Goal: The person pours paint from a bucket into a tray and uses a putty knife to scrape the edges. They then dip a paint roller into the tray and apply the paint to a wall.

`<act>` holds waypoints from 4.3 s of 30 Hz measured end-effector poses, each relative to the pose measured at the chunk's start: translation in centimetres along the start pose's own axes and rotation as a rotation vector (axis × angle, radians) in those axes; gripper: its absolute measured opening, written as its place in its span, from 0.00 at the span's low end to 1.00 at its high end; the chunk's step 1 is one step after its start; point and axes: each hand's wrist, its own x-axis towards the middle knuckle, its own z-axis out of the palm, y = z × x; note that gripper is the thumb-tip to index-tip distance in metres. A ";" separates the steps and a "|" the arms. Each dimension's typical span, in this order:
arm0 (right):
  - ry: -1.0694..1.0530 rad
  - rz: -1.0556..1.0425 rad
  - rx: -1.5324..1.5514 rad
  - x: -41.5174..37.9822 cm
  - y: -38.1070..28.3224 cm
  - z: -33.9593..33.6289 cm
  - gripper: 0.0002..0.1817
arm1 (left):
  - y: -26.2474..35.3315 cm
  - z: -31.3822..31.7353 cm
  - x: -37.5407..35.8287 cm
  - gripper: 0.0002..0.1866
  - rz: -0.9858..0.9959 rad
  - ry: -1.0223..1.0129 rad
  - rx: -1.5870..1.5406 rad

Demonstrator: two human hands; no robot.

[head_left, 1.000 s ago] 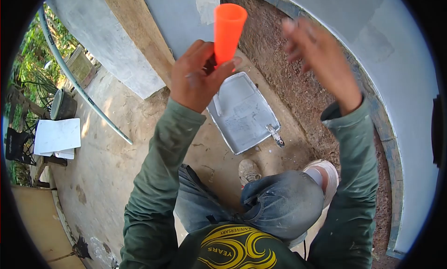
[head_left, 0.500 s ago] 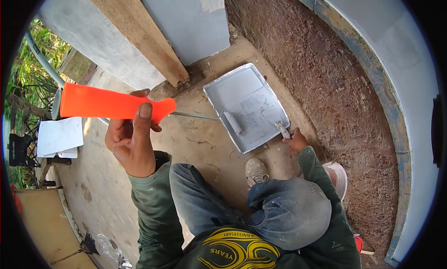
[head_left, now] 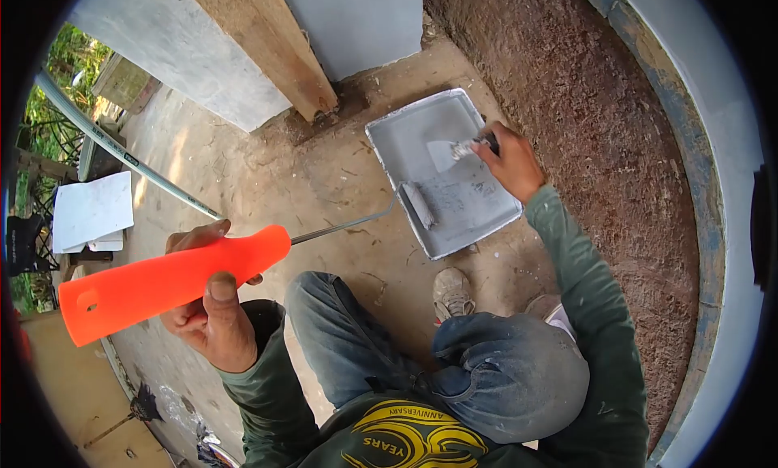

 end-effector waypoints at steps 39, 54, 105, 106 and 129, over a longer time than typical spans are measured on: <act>0.047 0.652 0.311 4.9 13.8 4.3 0.15 | -0.8 -2.6 -1.3 0.35 -0.021 -0.012 0.190; 0.098 0.707 0.564 3.0 11.7 7.4 0.13 | -1.1 -2.5 -1.5 0.32 0.004 0.003 0.139; -0.023 0.655 0.741 2.8 4.3 12.8 0.13 | -1.3 -2.9 -1.7 0.34 -0.001 -0.036 0.166; -0.004 0.639 0.734 2.7 4.2 12.9 0.13 | -1.2 -2.7 -1.7 0.34 -0.002 -0.036 0.167; 0.400 0.262 -0.140 1.9 9.9 4.0 0.13 | -0.2 -1.4 -1.5 0.34 -0.063 0.027 0.087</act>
